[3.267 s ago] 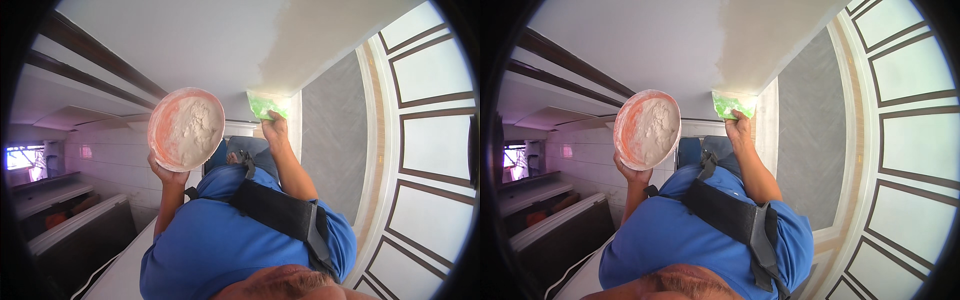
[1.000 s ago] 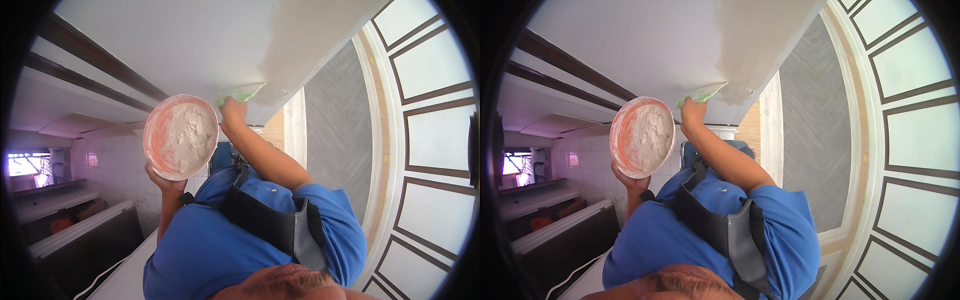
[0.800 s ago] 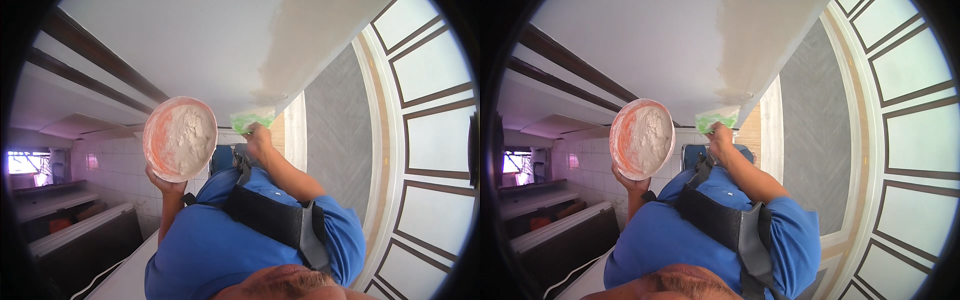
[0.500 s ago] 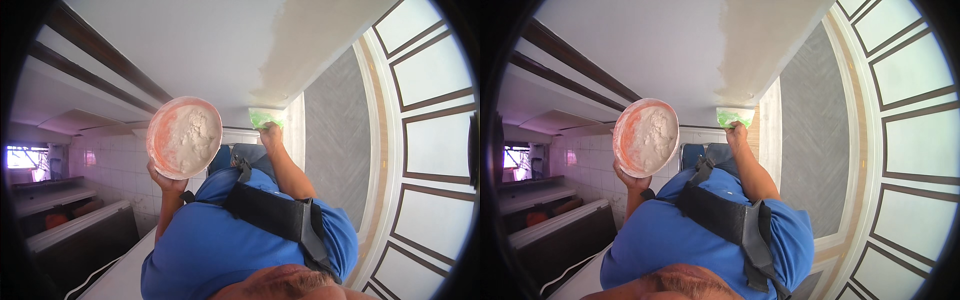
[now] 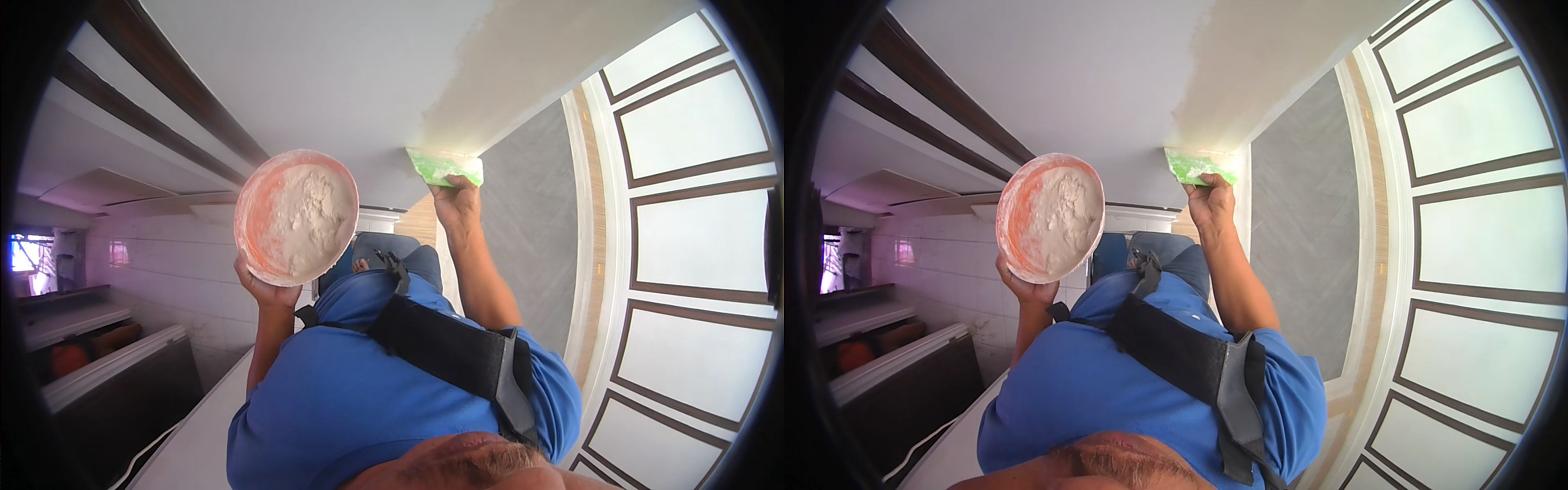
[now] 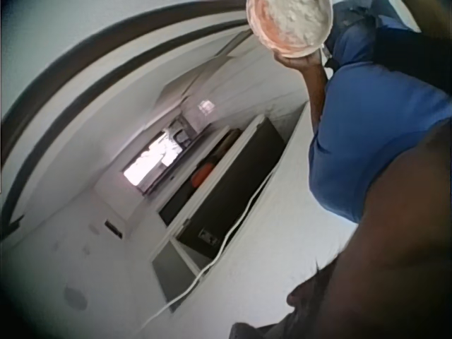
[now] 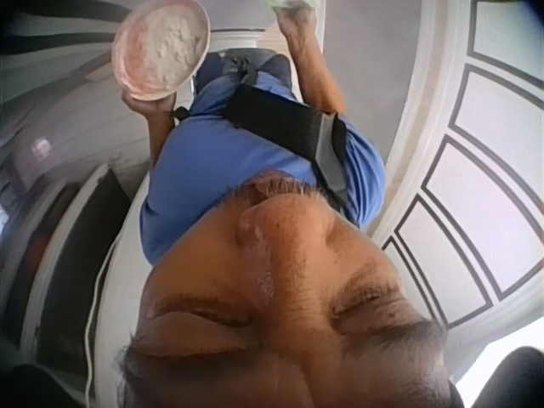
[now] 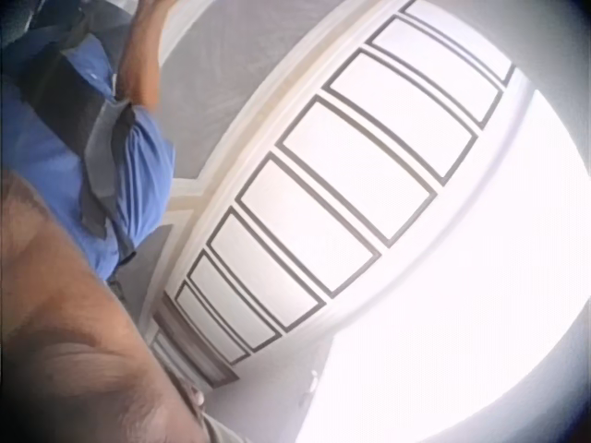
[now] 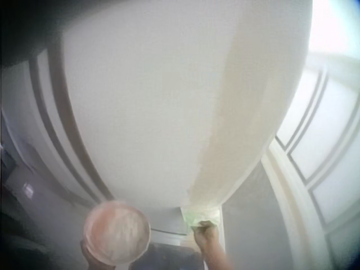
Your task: The person applies a white paste to a ceiling using a green trowel and a container. They repeatedly scoop the paste and spread it across the ceiling surface while standing on a ladder.
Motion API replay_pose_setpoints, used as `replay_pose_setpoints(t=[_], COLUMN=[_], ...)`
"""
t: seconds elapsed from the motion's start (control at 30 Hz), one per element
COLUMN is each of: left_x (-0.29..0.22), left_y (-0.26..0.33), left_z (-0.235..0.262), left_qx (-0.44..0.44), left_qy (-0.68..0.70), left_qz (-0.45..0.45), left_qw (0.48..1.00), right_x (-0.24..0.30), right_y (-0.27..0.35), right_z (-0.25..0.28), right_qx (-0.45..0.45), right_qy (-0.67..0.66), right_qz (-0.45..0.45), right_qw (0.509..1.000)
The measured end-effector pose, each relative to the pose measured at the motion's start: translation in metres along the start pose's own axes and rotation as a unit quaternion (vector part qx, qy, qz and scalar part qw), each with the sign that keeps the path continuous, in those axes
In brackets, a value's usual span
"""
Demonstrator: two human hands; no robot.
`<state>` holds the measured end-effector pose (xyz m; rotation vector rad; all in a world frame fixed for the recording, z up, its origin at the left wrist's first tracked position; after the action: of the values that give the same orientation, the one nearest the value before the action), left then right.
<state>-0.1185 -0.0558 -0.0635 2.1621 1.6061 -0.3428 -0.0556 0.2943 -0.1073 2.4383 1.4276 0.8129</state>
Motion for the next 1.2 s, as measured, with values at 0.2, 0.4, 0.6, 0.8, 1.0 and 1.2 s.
replay_pose_setpoints(t=[0.2,0.4,0.6,0.8,1.0,1.2], left_x=[0.000,0.000,-0.001,0.001,-0.001,-0.001], left_y=[-0.003,-0.007,-0.003,-0.001,0.003,0.003], left_z=[0.006,0.010,0.001,0.005,0.005,-0.015], left_qx=[0.037,0.022,0.014,0.002,-0.024,-0.032], left_qy=[0.052,0.022,0.000,0.030,0.000,-0.060], left_qz=[0.036,0.022,0.015,0.019,0.002,-0.013], left_qw=[0.997,0.999,1.000,0.999,1.000,0.998], right_x=[0.030,0.056,0.079,0.086,0.008,-0.036], right_y=[0.060,0.106,0.144,0.143,0.080,0.056], right_z=[-0.091,-0.154,-0.168,-0.091,0.034,0.037], right_qx=[0.031,0.071,0.147,0.104,-0.077,-0.077], right_qy=[0.054,0.092,0.137,0.155,0.308,0.454], right_qz=[0.060,0.110,0.159,0.147,0.069,0.241], right_qw=[0.996,0.987,0.967,0.972,0.946,0.855])
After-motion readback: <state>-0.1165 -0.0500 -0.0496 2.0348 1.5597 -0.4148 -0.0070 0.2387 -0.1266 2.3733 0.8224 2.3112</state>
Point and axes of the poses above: each hand's wrist, its own y-axis away from the middle knuckle, its own z-axis out of the back of the hand, x = y × z, the point moved 2 cm from there along -y, towards the middle knuckle, and after that the axes turned 7 degrees about -z, right-handed, at the moved point
